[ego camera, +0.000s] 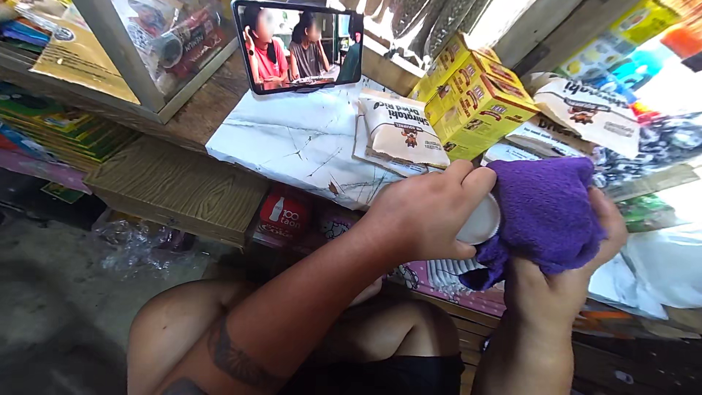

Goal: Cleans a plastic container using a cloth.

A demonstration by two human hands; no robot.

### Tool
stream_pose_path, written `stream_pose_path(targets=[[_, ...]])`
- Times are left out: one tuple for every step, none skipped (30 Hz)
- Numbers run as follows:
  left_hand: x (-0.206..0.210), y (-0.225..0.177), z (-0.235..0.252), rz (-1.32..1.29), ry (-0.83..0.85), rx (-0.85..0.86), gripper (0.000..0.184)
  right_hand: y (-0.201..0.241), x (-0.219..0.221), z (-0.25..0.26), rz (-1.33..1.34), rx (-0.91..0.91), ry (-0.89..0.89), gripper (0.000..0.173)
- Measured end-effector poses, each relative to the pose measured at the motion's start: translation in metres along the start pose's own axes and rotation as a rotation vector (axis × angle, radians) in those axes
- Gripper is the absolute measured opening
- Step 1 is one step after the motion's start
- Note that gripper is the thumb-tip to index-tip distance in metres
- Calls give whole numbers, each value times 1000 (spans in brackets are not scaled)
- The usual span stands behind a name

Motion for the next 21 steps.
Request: stream_pose_path(targets=[[0,0,0,-1,-7,3,68,0,0,0,4,-1,-4,79],[0,0,0,1,-14,5,68,0,1,0,9,-2,-7,79],[0,0,-1,5,-21,8,67,1,1,0,14,0,-9,79],[0,0,-1,7,-22,11,67,1,1,-1,16,4,-13,79],[0,0,-1,8,-26,14,67,1,1,-1,15,8,-13,80],[0,0,-1,8,-26,14,67,1,1,-1,14,10,-12,80],[0,0,0,7,-17,10,67,1,1,-1,17,9,-12,79],[0,0,0,6,-3,3,67,0,1,-1,17,4,-10,79],[0,0,0,6,5,1,68,0,1,-1,16,1,-9,79],[0,0,0,7,5,1,68,1,1,-1,9,1,-10,80],[0,0,0,6,0,2,69,1,0,-1,0,0,-10,80],[0,0,0,5,-6,5,69,1,0,-1,-5,-3,-9,80],[0,0,-1,0,-10,8,69,1,0,-1,-4,-5,-10,80],[1,1,0,-3,-13,11,70,1,0,-1,0,-6,-11,80],[1,1,0,-3,-12,12,70,1,0,-1,7,-7,-12,79],[1,1,0,-1,-8,10,70,0,0,-2,12,-7,-13,79],[1,1,0,0,-3,6,70,0,0,-2,12,-10,-15,79],[1,1,0,4,5,0,71,0,0,-3,11,-11,-17,79],[1,1,0,6,8,-2,71,-1,0,-3,13,-12,-19,79],[0,0,0,5,11,-4,71,-1,0,-4,18,-14,-22,79],[0,0,0,1,14,-7,71,-1,1,-5,27,-18,-25,80]])
Point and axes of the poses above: each hand's wrist, its own z-axis towards the middle knuckle, its own x-axis out of the palm, y = z × x, the point moved 5 cm from there along z, towards the middle knuckle, and after that the axes turned 9 degrees about -x, right-handed, at the moved point
